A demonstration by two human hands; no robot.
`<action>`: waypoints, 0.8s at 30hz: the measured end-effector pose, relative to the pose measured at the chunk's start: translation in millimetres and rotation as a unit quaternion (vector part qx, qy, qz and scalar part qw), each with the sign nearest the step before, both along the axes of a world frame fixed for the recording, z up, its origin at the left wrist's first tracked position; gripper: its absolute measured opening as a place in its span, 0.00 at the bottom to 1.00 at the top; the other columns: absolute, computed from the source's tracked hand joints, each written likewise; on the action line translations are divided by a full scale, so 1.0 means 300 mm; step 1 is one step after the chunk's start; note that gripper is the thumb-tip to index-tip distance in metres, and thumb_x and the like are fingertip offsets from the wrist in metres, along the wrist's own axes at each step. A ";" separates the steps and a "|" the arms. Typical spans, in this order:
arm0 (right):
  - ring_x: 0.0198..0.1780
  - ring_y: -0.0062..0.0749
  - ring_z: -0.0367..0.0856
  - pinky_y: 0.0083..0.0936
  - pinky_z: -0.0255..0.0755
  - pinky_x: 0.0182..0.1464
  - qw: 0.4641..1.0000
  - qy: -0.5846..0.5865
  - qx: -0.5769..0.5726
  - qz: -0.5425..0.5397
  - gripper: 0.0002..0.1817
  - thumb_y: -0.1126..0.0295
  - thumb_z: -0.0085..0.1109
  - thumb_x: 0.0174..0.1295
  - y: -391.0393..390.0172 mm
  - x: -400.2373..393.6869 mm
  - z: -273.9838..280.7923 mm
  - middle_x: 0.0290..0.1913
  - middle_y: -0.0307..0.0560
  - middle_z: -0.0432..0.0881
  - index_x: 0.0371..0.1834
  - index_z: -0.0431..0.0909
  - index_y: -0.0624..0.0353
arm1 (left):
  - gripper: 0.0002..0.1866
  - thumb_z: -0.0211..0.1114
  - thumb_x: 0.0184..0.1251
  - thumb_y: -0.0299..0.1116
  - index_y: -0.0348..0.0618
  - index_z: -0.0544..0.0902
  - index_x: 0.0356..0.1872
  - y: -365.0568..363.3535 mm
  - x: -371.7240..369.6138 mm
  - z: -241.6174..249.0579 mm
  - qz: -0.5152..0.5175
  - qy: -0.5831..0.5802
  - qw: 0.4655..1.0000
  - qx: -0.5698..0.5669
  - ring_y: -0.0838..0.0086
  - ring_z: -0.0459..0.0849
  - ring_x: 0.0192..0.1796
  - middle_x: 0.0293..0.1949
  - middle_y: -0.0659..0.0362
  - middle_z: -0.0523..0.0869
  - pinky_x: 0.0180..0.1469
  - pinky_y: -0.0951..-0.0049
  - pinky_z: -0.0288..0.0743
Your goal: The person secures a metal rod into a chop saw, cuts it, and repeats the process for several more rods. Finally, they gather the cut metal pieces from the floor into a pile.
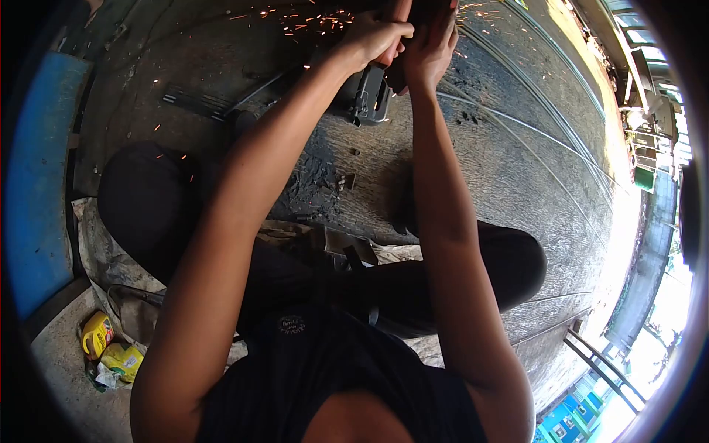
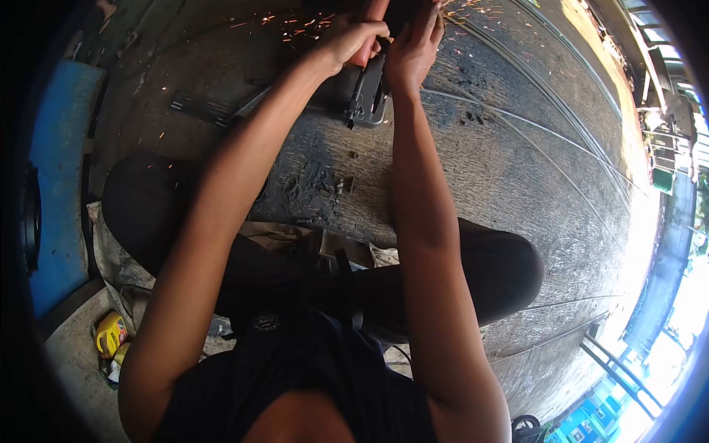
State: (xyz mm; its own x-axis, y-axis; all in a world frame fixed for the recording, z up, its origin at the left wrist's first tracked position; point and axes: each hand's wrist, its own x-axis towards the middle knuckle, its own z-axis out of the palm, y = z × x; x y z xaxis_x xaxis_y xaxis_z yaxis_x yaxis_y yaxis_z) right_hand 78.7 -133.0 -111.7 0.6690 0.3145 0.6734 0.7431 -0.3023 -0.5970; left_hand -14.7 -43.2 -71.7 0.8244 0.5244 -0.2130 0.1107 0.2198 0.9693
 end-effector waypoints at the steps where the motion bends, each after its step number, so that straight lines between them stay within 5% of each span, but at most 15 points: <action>1: 0.67 0.69 0.69 0.49 0.70 0.64 1.000 0.016 -0.001 0.003 0.35 0.72 0.51 0.69 -0.001 0.002 -0.002 0.72 0.68 0.66 0.80 0.55 0.52 | 0.12 0.66 0.61 0.36 0.39 0.82 0.22 0.000 0.002 0.000 -0.001 0.027 0.999 -0.031 0.73 0.75 0.16 0.17 0.58 0.79 0.20 0.69 0.67; 8: 0.68 0.69 0.68 0.49 0.70 0.64 0.996 0.084 0.009 0.019 0.34 0.71 0.51 0.69 -0.008 -0.013 0.009 0.71 0.68 0.67 0.80 0.56 0.53 | 0.12 0.67 0.61 0.36 0.38 0.82 0.23 -0.017 -0.019 0.043 0.013 0.034 0.999 -0.018 0.76 0.75 0.16 0.17 0.59 0.79 0.19 0.70 0.67; 11: 0.67 0.69 0.68 0.49 0.71 0.63 1.000 -0.011 -0.010 -0.003 0.35 0.72 0.51 0.68 -0.005 -0.017 0.009 0.70 0.67 0.67 0.80 0.56 0.52 | 0.12 0.67 0.61 0.35 0.38 0.82 0.22 -0.020 -0.023 0.047 0.036 0.012 0.999 -0.006 0.75 0.75 0.16 0.17 0.59 0.80 0.20 0.70 0.67; 24: 0.64 0.67 0.72 0.48 0.74 0.60 0.999 0.036 0.001 0.020 0.35 0.72 0.51 0.69 -0.009 -0.026 0.010 0.70 0.67 0.66 0.80 0.55 0.50 | 0.11 0.66 0.61 0.34 0.38 0.82 0.22 -0.020 -0.027 0.046 0.022 0.011 1.000 -0.017 0.75 0.76 0.16 0.18 0.59 0.81 0.20 0.71 0.68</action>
State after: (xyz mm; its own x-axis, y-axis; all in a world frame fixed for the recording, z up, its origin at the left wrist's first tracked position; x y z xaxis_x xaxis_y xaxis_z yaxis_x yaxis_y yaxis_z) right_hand 70.9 -135.6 -108.6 0.7032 0.3398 0.6245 0.7091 -0.2716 -0.6507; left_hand -22.7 -49.3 -58.0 0.7958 0.5519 -0.2491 0.1212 0.2580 0.9585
